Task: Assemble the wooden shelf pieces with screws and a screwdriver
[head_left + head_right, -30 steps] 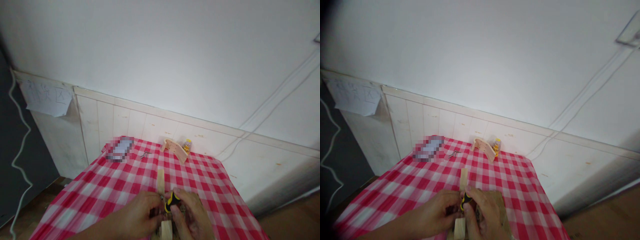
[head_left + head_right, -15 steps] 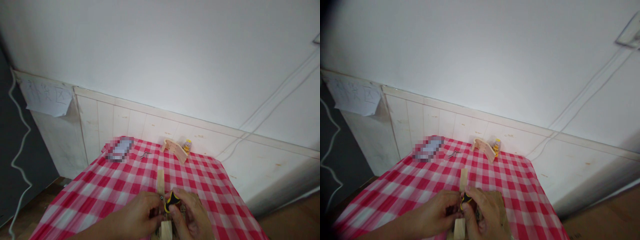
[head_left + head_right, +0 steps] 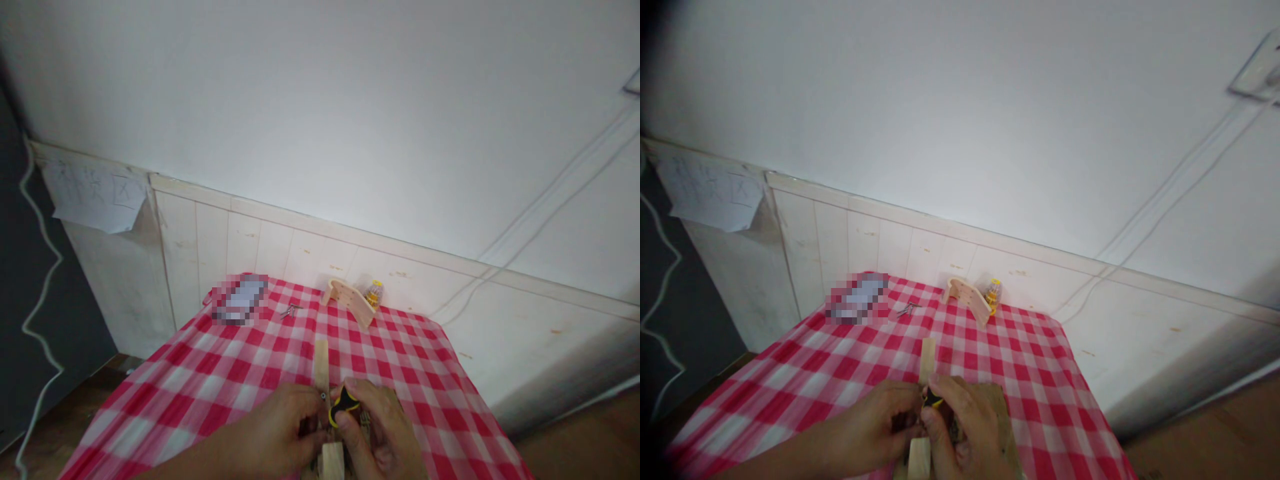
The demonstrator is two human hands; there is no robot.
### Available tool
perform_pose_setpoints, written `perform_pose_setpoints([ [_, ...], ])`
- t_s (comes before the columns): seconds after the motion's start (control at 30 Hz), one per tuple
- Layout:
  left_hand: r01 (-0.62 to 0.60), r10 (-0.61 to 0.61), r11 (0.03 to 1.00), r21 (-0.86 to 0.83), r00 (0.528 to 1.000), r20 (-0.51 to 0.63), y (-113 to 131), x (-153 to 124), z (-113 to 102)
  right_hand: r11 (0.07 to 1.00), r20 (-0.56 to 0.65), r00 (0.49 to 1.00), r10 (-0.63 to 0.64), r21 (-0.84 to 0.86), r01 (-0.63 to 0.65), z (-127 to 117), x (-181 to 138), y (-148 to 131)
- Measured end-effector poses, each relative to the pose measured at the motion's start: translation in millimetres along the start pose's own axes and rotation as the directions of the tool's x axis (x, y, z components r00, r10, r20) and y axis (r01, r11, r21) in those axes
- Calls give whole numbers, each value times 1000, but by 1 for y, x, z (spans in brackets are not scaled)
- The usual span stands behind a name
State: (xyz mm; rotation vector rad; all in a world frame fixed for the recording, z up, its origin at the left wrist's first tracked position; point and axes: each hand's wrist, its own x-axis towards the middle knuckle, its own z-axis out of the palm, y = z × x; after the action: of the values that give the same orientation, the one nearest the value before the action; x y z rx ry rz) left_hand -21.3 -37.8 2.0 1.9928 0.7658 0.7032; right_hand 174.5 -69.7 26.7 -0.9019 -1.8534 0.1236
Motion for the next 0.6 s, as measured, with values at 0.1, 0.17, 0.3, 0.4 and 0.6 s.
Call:
perform_pose_setpoints([
  [0.1, 5, -5, 1000, 1, 1000, -9, -2, 0, 1, 1000, -32, 999, 16, 5, -15, 3, -2, 0],
  [0.17, 7, -7, 1000, -9, 1000, -4, -2, 1, 1, 1000, -32, 999, 24, 11, -23, 4, -4, 1],
  [0.3, 31, -31, 999, 6, 999, -16, 1, 1, 0, 1000, -12, 1000, 27, 14, -27, 2, -6, 4],
  [0.4, 19, -20, 1000, -12, 1000, -15, 2, 1, -1, 1000, -13, 1000, 11, 4, -11, -2, -6, 5],
  [0.6, 7, -7, 1000, -11, 1000, -17, 0, 1, 0, 1000, -13, 1000, 9, 3, -9, -3, -4, 1],
])
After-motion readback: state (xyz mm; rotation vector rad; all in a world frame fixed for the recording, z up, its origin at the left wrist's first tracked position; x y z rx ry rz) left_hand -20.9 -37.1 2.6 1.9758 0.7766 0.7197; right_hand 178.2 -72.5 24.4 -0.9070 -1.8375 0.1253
